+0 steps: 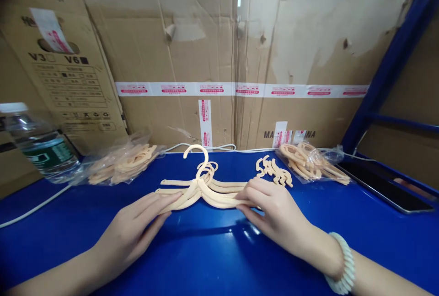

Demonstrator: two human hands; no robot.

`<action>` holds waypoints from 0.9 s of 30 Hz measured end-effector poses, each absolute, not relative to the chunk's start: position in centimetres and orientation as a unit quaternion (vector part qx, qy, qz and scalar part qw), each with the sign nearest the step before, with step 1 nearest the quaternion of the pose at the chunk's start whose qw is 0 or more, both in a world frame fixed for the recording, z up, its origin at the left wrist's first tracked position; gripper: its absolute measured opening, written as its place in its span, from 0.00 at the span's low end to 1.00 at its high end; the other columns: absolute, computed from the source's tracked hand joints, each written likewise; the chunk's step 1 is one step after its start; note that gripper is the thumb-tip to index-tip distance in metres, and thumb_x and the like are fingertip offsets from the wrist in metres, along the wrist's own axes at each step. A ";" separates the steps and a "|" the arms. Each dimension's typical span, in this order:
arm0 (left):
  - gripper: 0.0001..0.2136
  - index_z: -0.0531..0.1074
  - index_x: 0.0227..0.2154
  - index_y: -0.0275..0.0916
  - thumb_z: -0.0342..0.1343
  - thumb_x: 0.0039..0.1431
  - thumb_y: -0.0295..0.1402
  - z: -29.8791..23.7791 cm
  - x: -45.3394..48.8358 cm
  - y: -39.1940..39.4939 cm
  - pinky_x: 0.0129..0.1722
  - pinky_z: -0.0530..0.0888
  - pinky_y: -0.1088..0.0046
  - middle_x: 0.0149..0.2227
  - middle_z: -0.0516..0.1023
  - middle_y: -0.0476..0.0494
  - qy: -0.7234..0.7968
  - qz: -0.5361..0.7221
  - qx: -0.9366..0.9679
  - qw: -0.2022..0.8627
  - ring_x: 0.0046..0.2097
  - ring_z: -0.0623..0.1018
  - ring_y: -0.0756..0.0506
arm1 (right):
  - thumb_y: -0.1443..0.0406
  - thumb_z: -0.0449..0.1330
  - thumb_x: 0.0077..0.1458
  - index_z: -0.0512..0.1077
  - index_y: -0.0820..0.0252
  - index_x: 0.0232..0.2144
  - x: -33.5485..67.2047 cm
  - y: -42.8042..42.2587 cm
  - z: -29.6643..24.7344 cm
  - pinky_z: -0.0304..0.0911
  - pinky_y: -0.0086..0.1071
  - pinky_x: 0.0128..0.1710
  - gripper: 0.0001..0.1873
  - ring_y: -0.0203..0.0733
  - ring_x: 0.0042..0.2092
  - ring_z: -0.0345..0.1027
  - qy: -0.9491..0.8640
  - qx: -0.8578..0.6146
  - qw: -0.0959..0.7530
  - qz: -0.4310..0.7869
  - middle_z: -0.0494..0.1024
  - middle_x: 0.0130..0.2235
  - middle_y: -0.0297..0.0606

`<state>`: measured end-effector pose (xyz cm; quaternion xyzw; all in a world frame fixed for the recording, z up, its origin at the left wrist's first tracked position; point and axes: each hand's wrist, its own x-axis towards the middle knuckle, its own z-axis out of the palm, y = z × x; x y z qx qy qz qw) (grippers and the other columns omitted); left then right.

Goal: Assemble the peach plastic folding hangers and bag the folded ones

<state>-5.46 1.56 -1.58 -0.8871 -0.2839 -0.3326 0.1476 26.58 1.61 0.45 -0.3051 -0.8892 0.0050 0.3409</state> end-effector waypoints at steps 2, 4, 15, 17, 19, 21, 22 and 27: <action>0.15 0.65 0.55 0.35 0.46 0.68 0.25 -1.9 -5.5 1.6 0.44 0.75 0.69 0.43 0.78 0.39 -0.287 -0.321 -0.893 0.132 0.45 0.77 0.44 | 0.68 0.57 0.64 0.69 0.59 0.37 26.5 1.8 0.3 0.62 0.32 0.35 0.02 0.39 0.36 0.67 -0.895 -0.306 0.323 0.030 0.73 0.34 0.37; 0.16 0.64 0.57 0.35 0.43 0.69 0.25 -2.2 -5.4 1.6 0.42 0.75 0.70 0.43 0.77 0.39 -0.290 -0.308 -0.899 0.111 0.44 0.77 0.44 | 0.64 0.59 0.63 0.70 0.58 0.35 26.7 2.1 0.6 0.63 0.33 0.36 0.04 0.40 0.36 0.68 -0.895 -0.312 0.312 0.066 0.74 0.34 0.37; 0.22 0.61 0.60 0.41 0.41 0.67 0.20 -2.1 -5.5 1.7 0.49 0.75 0.68 0.50 0.74 0.38 -0.298 -0.282 -0.912 0.019 0.51 0.75 0.43 | 0.61 0.56 0.60 0.76 0.57 0.36 33.6 7.9 1.2 0.67 0.45 0.41 0.09 0.50 0.39 0.71 -0.849 -0.424 0.311 -0.055 0.79 0.36 0.42; 0.21 0.61 0.60 0.40 0.41 0.67 0.20 -2.2 -5.5 1.8 0.51 0.74 0.66 0.51 0.73 0.38 -0.298 -0.284 -0.911 0.016 0.52 0.74 0.43 | 0.65 0.54 0.61 0.77 0.57 0.39 33.7 8.7 0.4 0.66 0.47 0.44 0.11 0.51 0.43 0.70 -0.878 -0.400 0.250 -0.074 0.79 0.39 0.43; 0.21 0.61 0.60 0.39 0.41 0.67 0.21 -2.2 -5.6 1.9 0.52 0.74 0.66 0.51 0.73 0.37 -0.298 -0.279 -0.913 0.014 0.52 0.74 0.43 | 0.68 0.53 0.61 0.77 0.56 0.41 33.4 9.0 -0.1 0.66 0.47 0.45 0.13 0.51 0.45 0.68 -0.892 -0.389 0.206 -0.103 0.78 0.42 0.44; 0.20 0.62 0.59 0.39 0.42 0.67 0.21 -2.3 -5.6 1.9 0.51 0.74 0.67 0.51 0.73 0.37 -0.294 -0.275 -0.916 0.012 0.52 0.74 0.43 | 0.70 0.53 0.61 0.77 0.57 0.42 33.0 9.2 -0.2 0.65 0.46 0.44 0.14 0.51 0.44 0.67 -0.893 -0.391 0.174 -0.140 0.78 0.43 0.45; 0.19 0.62 0.58 0.39 0.42 0.67 0.21 -2.3 -5.6 2.0 0.50 0.74 0.68 0.50 0.73 0.38 -0.291 -0.276 -0.916 0.010 0.51 0.75 0.43 | 0.71 0.53 0.61 0.78 0.57 0.41 32.7 9.3 -0.2 0.64 0.45 0.44 0.14 0.51 0.44 0.67 -0.892 -0.392 0.163 -0.156 0.78 0.42 0.45; 0.22 0.60 0.61 0.42 0.41 0.67 0.21 -2.6 -5.6 1.9 0.48 0.74 0.69 0.49 0.73 0.39 -0.295 -0.291 -0.910 -0.006 0.49 0.75 0.44 | 0.71 0.55 0.61 0.78 0.58 0.36 32.1 9.4 0.4 0.60 0.43 0.43 0.11 0.49 0.40 0.64 -0.891 -0.385 0.147 -0.189 0.75 0.36 0.44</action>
